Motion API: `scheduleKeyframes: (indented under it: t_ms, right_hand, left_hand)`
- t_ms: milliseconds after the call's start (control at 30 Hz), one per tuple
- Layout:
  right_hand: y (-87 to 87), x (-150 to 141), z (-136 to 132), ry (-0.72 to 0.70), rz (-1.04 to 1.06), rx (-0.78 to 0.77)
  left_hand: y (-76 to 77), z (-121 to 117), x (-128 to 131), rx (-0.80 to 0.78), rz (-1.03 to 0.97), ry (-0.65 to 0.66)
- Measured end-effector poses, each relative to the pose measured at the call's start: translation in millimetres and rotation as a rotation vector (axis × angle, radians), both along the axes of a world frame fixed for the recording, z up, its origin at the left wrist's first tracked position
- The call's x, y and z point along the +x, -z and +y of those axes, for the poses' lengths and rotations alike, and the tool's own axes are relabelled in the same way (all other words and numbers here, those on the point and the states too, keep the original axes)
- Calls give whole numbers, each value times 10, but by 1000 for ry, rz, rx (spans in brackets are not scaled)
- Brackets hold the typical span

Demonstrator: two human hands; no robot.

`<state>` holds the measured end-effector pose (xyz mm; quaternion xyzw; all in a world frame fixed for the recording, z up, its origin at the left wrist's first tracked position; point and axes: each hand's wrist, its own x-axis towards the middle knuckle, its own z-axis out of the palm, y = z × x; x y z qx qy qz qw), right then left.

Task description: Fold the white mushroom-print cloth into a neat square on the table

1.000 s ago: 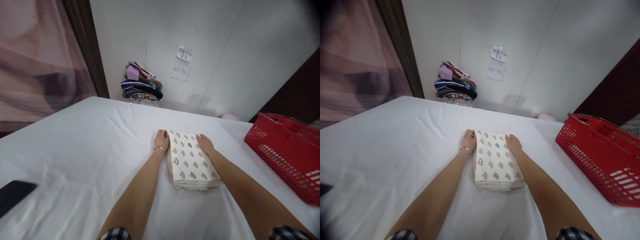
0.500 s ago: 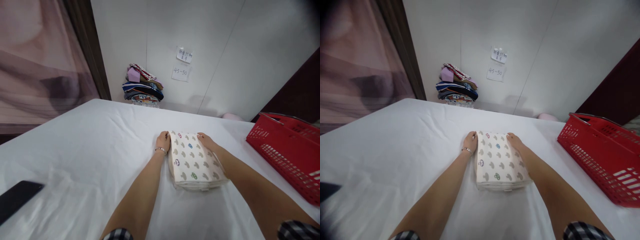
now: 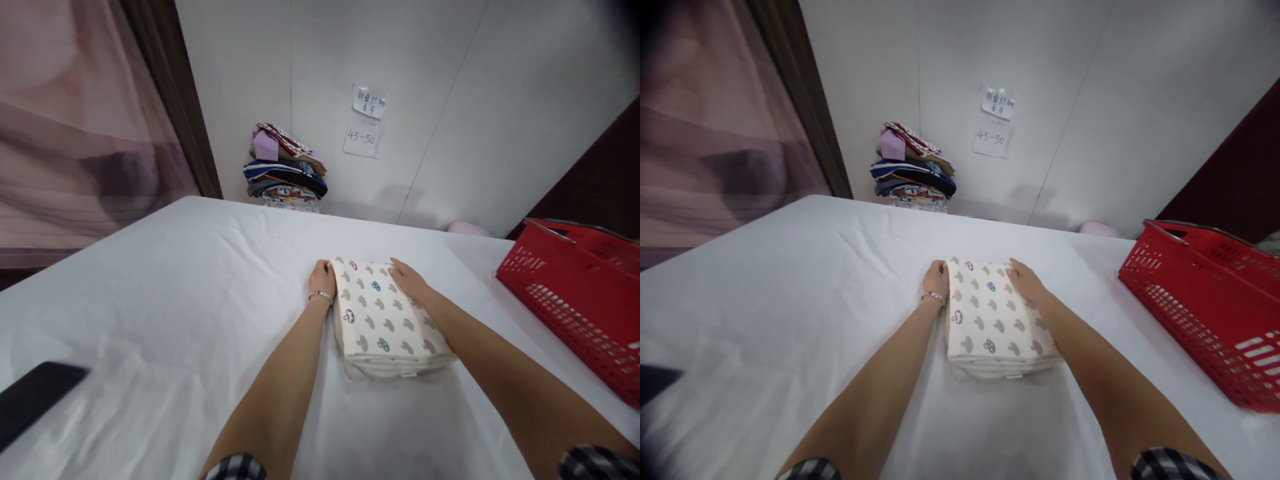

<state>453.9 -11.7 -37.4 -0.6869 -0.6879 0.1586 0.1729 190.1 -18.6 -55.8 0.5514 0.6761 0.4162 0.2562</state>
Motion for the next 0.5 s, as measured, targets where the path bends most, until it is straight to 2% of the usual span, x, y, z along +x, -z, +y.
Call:
scheduleKeyframes:
  t_ms: [100, 200, 333, 400, 500]
  right_hand:
    - [30, -14, -47, -48, -28, -33]
    - [-23, -62, -56, -57, -117, -53]
    - [-134, -280, -107, -75, -313, 125]
    - [-130, -420, -169, -202, -347, 191]
    - [-55, -558, -253, -399, -370, 164]
  left_hand:
    - [-24, -6, -5, -36, 22, -13]
    - [-41, -8, -12, -52, 42, -17]
    - [-26, -5, -17, -33, 28, -10]
    - [-5, 3, -14, 7, 7, -10]
    - [24, 26, -9, 42, -38, -19]
